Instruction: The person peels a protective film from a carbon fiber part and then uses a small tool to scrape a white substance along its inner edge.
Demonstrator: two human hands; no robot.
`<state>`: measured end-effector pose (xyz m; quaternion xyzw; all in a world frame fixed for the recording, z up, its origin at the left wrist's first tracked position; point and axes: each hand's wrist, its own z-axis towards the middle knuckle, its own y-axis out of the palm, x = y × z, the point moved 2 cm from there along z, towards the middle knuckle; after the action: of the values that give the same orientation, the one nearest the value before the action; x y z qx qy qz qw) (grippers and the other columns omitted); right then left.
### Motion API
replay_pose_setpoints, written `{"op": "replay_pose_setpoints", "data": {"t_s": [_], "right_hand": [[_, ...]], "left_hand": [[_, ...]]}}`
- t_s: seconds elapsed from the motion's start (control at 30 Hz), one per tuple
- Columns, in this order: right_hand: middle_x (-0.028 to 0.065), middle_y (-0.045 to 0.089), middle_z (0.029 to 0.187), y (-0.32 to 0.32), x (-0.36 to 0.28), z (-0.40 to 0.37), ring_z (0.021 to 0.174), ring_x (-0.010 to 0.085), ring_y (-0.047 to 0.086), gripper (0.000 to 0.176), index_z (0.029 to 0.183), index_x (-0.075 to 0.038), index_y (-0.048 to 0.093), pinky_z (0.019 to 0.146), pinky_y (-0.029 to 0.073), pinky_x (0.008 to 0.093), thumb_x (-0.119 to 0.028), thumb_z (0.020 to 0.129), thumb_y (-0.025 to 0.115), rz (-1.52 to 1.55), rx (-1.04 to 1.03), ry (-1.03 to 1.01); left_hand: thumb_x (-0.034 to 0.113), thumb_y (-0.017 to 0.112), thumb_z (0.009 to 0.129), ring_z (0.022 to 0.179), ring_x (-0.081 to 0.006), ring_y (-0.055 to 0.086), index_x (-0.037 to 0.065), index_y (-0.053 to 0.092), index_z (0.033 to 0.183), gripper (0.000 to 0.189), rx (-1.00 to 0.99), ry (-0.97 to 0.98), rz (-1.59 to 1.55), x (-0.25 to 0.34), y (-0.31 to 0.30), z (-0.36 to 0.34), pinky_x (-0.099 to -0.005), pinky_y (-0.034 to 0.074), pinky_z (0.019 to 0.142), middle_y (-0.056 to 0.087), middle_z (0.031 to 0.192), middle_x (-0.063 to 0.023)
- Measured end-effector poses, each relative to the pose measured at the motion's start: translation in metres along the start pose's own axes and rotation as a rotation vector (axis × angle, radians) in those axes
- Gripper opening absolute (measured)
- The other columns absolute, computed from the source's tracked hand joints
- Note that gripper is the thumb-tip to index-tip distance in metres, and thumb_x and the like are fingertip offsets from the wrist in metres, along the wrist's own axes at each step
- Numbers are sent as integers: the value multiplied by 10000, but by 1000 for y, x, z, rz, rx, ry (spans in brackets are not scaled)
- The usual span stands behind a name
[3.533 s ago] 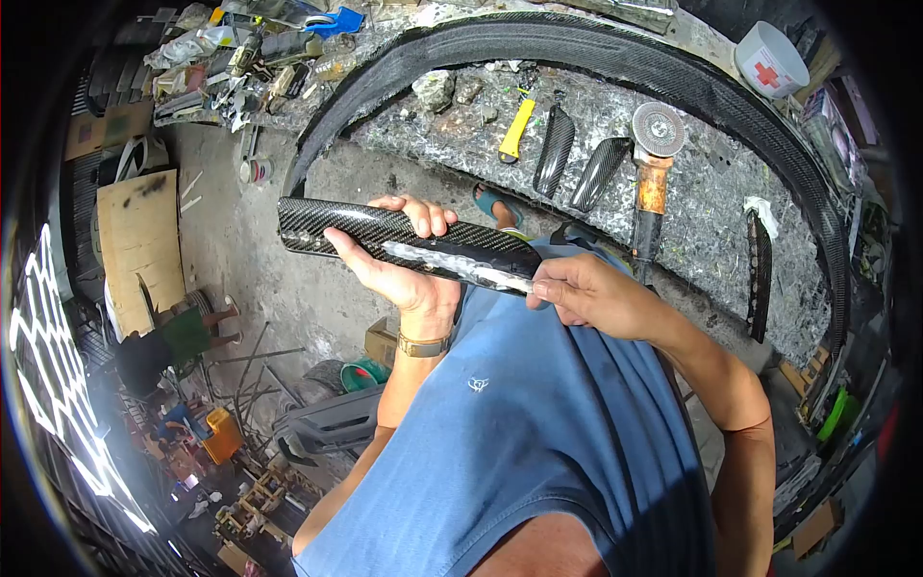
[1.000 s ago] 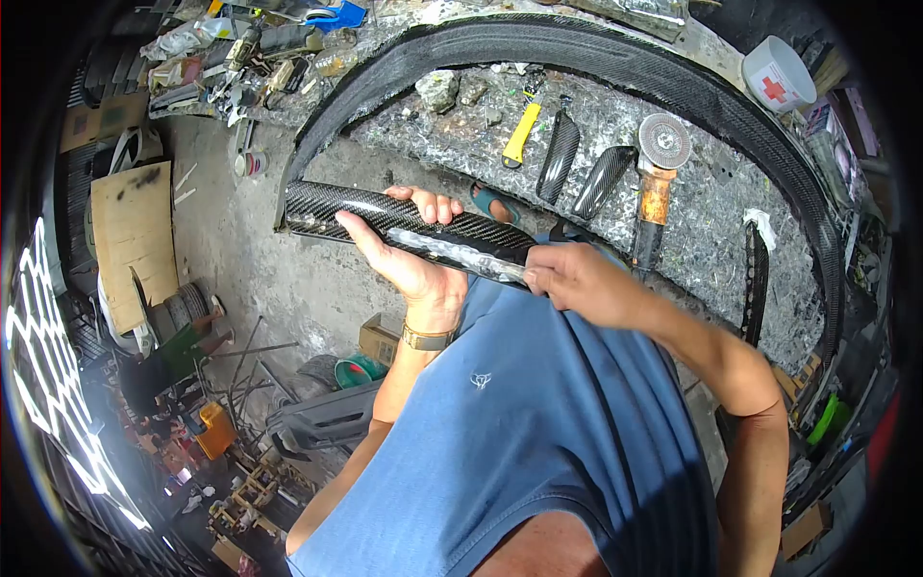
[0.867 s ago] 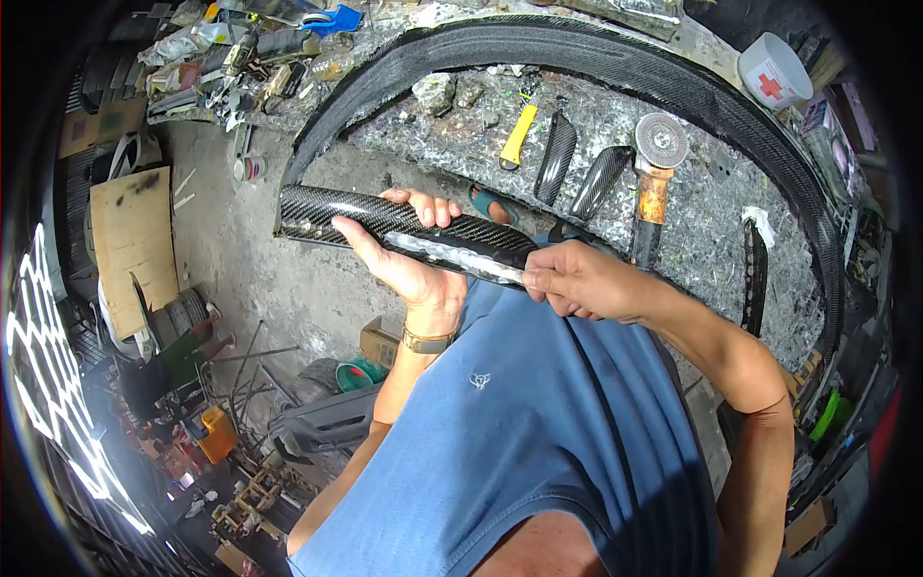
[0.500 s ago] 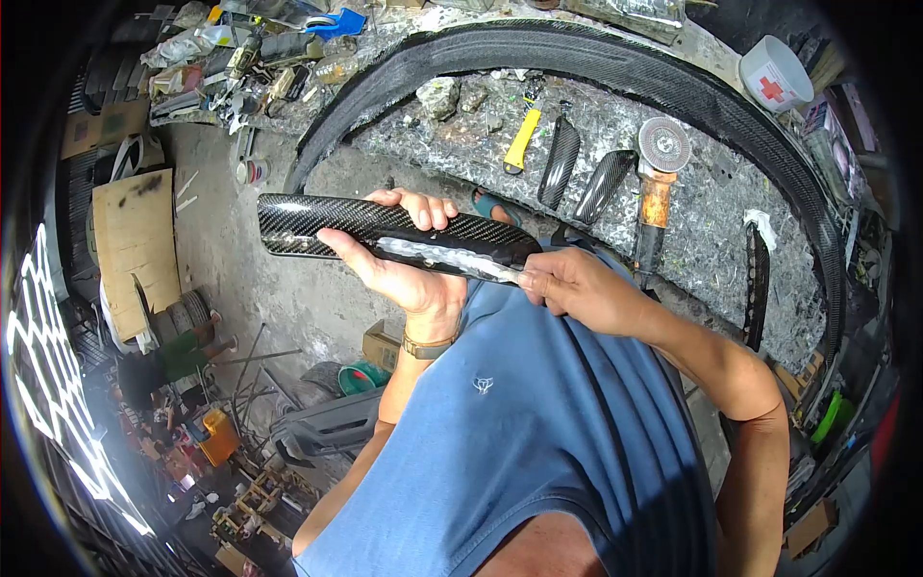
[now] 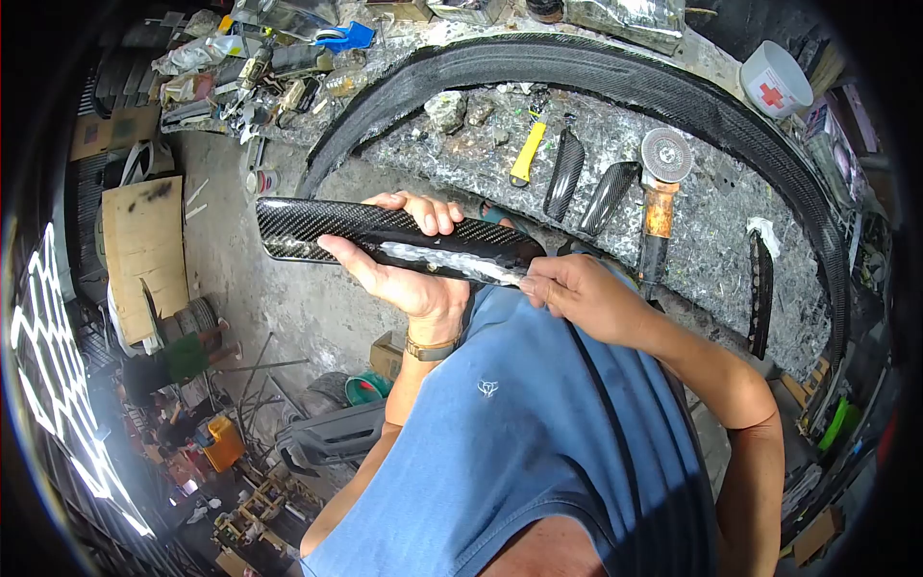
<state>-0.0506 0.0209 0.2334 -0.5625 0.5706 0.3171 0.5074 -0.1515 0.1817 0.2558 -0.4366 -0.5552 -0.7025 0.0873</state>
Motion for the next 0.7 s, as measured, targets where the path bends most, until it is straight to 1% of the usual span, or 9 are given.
{"op": "replay_pose_setpoints", "data": {"t_s": [0.1,0.17,0.2,0.37,0.4,0.5,0.53,0.67,0.7], "right_hand": [[86,530,589,11,7,1,519,165,505,295,857,-21,579,510,384,325,-274,1004,540,342,-225,117],[-13,461,557,12,4,-3,488,87,415,353,799,-53,560,471,345,262,-327,1019,522,-156,174,-144],[-13,461,557,12,3,-3,488,87,415,353,799,-53,560,471,345,262,-327,1019,522,-156,172,-141],[-79,387,567,3,4,9,479,8,311,372,789,-81,530,426,261,189,-364,1029,504,984,-686,412],[-61,429,606,2,2,9,537,38,412,371,802,-70,563,515,367,208,-370,1017,524,886,-638,380],[-70,415,596,-19,-20,0,549,38,405,340,852,-57,599,530,366,223,-349,1015,534,445,-306,136],[4,514,589,-19,-11,-3,528,140,517,264,897,-46,614,538,406,297,-288,993,570,335,-206,22],[61,540,641,-17,-23,-17,570,168,523,157,1022,-38,622,570,423,311,-181,980,572,-63,29,-61],[129,600,748,-15,-33,-17,710,276,587,144,1047,-60,611,627,454,392,-172,963,579,-57,21,26]], "left_hand": [[794,338,889,641,-206,464,82,581,940,754,34,14,29,-3,1,-3,-389,433,682,473,675,-54],[799,336,886,642,-207,469,82,578,938,758,61,8,28,-5,0,-4,-389,436,682,473,671,-55],[800,337,885,643,-208,472,80,578,937,761,79,9,45,-6,-2,-5,-389,437,683,473,670,-55],[788,359,888,647,-208,454,69,571,926,751,54,-125,-42,-9,-4,1,-381,425,701,472,676,-62],[783,372,887,657,-207,449,67,569,923,744,56,-157,-103,-9,-7,3,-378,419,708,469,682,-62],[777,395,883,675,-206,444,60,565,916,738,86,-224,-190,-4,-23,10,-375,412,720,464,695,-61],[777,406,879,684,-206,443,56,563,913,739,119,-265,-216,-3,-27,9,-375,409,725,463,702,-61],[807,411,854,693,-207,441,52,548,901,769,168,-235,-183,-2,-24,6,-380,411,734,458,718,-60],[807,411,854,693,-207,441,52,548,901,769,169,-237,-184,-3,-23,5,-380,411,734,458,718,-60]]}}
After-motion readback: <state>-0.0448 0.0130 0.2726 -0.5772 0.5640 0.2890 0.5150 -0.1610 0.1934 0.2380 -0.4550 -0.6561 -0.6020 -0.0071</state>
